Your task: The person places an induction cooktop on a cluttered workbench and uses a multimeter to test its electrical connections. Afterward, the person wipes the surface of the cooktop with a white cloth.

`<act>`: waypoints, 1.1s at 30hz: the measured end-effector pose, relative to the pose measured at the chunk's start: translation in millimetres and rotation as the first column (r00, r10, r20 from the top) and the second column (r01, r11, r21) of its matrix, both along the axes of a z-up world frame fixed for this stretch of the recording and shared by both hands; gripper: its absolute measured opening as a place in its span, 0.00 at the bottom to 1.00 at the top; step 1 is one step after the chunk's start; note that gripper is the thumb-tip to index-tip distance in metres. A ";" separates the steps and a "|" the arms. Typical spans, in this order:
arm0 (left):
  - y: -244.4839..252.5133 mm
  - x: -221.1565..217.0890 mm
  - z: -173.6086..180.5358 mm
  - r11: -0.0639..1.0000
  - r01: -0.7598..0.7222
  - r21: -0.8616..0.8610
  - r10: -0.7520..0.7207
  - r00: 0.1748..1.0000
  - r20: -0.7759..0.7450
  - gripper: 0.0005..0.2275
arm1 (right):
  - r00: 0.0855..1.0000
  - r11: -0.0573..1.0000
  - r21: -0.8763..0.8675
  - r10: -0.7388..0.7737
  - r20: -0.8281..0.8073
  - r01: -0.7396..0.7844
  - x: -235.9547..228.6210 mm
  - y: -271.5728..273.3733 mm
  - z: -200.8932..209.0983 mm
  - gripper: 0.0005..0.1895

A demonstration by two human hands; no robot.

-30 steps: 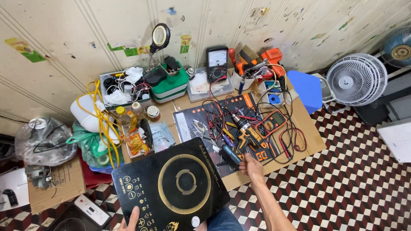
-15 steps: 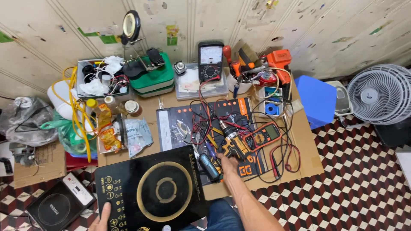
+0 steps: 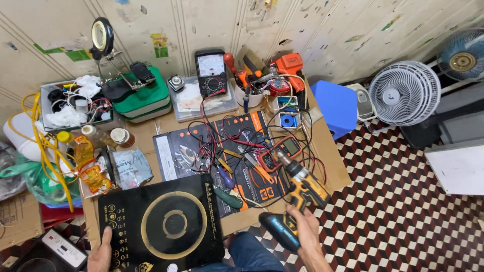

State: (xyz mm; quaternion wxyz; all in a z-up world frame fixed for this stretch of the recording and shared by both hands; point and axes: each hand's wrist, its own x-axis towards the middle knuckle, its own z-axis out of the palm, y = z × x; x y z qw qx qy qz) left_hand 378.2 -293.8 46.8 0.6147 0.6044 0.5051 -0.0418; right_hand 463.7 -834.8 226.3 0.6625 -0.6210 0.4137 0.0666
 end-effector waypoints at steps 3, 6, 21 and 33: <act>-7.5 24.7 38.9 0.989 0.118 0.089 -0.089 0.958 -0.272 0.39 | 0.994 0.994 -0.019 -0.106 -0.009 0.106 -16.1 -49.8 -16.3 0.16; 17.5 24.3 -23.4 0.884 0.375 0.280 -0.232 0.871 -0.434 0.42 | 0.976 0.975 -0.042 -0.217 -0.020 0.216 -10.3 -71.0 -15.0 0.15; -319.0 87.0 121.2 0.820 0.507 0.265 -0.497 0.861 -0.109 0.22 | 0.989 0.989 -0.039 -0.144 -0.019 0.143 138.9 -229.3 -140.7 0.20; -417.8 154.2 19.9 0.843 0.009 0.538 0.083 0.986 -0.147 0.30 | -0.029 0.038 0.048 0.393 -0.919 -0.998 222.8 -333.2 -232.7 0.38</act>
